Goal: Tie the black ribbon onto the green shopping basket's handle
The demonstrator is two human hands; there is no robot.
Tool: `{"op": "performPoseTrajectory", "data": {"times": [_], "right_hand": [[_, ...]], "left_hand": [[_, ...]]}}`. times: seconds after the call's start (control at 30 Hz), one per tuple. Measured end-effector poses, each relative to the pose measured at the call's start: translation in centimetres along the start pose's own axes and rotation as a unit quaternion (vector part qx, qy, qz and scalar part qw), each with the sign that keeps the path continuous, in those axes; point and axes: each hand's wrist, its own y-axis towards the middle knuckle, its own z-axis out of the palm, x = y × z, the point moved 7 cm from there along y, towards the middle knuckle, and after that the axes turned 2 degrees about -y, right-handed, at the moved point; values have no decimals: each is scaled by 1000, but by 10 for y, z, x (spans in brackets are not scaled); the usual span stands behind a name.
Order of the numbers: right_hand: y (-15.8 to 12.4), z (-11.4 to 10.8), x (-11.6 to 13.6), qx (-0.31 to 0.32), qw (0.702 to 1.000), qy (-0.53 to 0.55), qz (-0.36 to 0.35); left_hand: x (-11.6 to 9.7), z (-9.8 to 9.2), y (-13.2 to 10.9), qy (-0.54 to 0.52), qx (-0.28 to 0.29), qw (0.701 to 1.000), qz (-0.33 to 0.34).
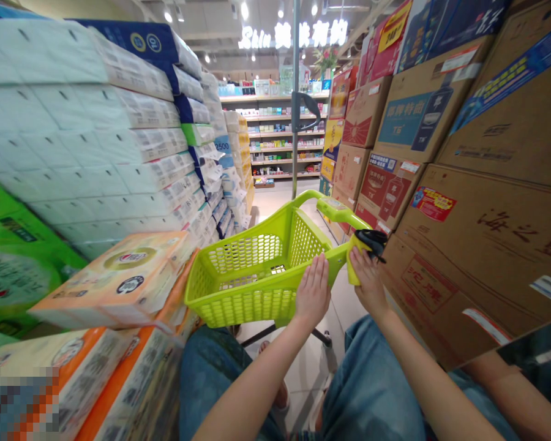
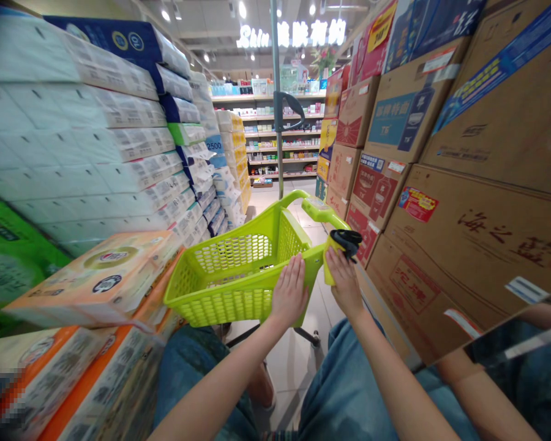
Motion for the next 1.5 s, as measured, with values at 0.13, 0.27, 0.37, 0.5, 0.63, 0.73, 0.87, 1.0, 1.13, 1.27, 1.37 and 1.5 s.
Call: {"op": "performPoseTrajectory", "data": {"times": [0.13, 0.27, 0.37, 0.5, 0.63, 0.73, 0.87, 1.0, 1.13, 1.27, 1.37, 1.5], "right_hand": [[8, -7, -9, -57, 996, 18, 62], [-3, 9, 17, 24, 999, 3, -32], [-6, 8, 11, 32, 999, -6, -27], [5, -8, -13, -63, 995, 20, 68], [2, 3, 5, -53, 996, 30, 66], [-10, 17, 30, 5, 1000, 21, 5], [-8, 12, 16, 7, 1000, -2, 13], [8, -10, -20, -104, 986, 33, 125], [1, -2, -5, -92, 988, 58, 108], [-15, 18, 26, 21, 998, 47, -21], [-6, 6, 6, -28, 998, 48, 31], [13, -15, -20, -133, 981, 57, 130]], "left_hand": [[0, -1, 0, -10, -1, 1000, -4], [0, -1, 0, -14, -3, 1000, -4], [0, -1, 0, -12, -3, 1000, -3], [0, -2, 1, -3, -2, 1000, -1], [0, -2, 1, 2, -1, 1000, -1], [0, -1, 0, 2, -5, 1000, -2], [0, -1, -1, 2, -2, 1000, 0], [0, -1, -1, 7, 4, 1000, 1], [0, 0, -1, 1, 1, 1000, 2], [0, 0, -2, -5, -4, 1000, 2], [0, 0, -2, -2, 4, 1000, 6], [0, 0, -2, -3, 13, 1000, 2]]}}
